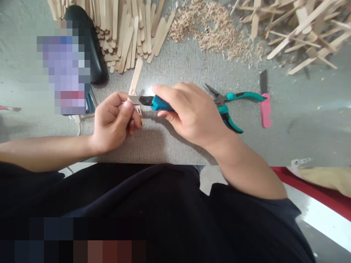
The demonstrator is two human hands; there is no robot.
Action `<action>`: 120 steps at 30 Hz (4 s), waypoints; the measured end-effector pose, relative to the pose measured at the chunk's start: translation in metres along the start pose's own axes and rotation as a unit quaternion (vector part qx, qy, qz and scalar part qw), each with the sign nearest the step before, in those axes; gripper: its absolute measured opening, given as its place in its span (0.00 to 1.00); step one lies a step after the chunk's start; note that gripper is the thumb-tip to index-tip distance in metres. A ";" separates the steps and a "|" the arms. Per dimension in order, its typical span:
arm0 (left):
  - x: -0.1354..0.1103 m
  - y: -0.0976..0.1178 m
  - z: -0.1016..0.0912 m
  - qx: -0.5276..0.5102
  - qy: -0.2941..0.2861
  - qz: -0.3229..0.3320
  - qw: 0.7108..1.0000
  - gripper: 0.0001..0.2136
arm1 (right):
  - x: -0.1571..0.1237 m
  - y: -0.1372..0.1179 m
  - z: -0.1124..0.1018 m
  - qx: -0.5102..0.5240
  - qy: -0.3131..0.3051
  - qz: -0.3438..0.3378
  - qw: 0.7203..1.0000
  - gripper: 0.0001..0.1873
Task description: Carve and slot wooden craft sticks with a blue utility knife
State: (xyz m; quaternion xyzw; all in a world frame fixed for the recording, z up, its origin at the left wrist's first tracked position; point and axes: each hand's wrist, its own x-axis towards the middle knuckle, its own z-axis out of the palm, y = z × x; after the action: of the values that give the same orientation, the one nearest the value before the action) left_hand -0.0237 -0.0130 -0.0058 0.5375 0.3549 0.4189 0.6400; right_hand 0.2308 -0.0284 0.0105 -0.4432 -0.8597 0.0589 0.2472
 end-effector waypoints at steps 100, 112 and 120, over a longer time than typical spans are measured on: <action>0.000 0.012 -0.003 0.050 -0.027 -0.048 0.997 0.19 | 0.006 0.010 -0.013 -0.081 -0.084 0.033 0.993 0.29; -0.002 0.012 -0.003 0.050 -0.025 -0.053 0.997 0.18 | 0.005 0.012 -0.013 -0.051 -0.060 0.067 0.995 0.29; -0.002 0.011 -0.002 0.046 -0.020 -0.053 0.997 0.18 | 0.003 0.014 -0.011 -0.062 -0.030 0.056 0.996 0.29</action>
State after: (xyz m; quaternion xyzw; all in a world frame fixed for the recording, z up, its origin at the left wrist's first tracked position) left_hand -0.0286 -0.0134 0.0047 0.5549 0.3887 0.3565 0.6433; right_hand 0.2453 -0.0190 0.0163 -0.5034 -0.8424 0.0324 0.1893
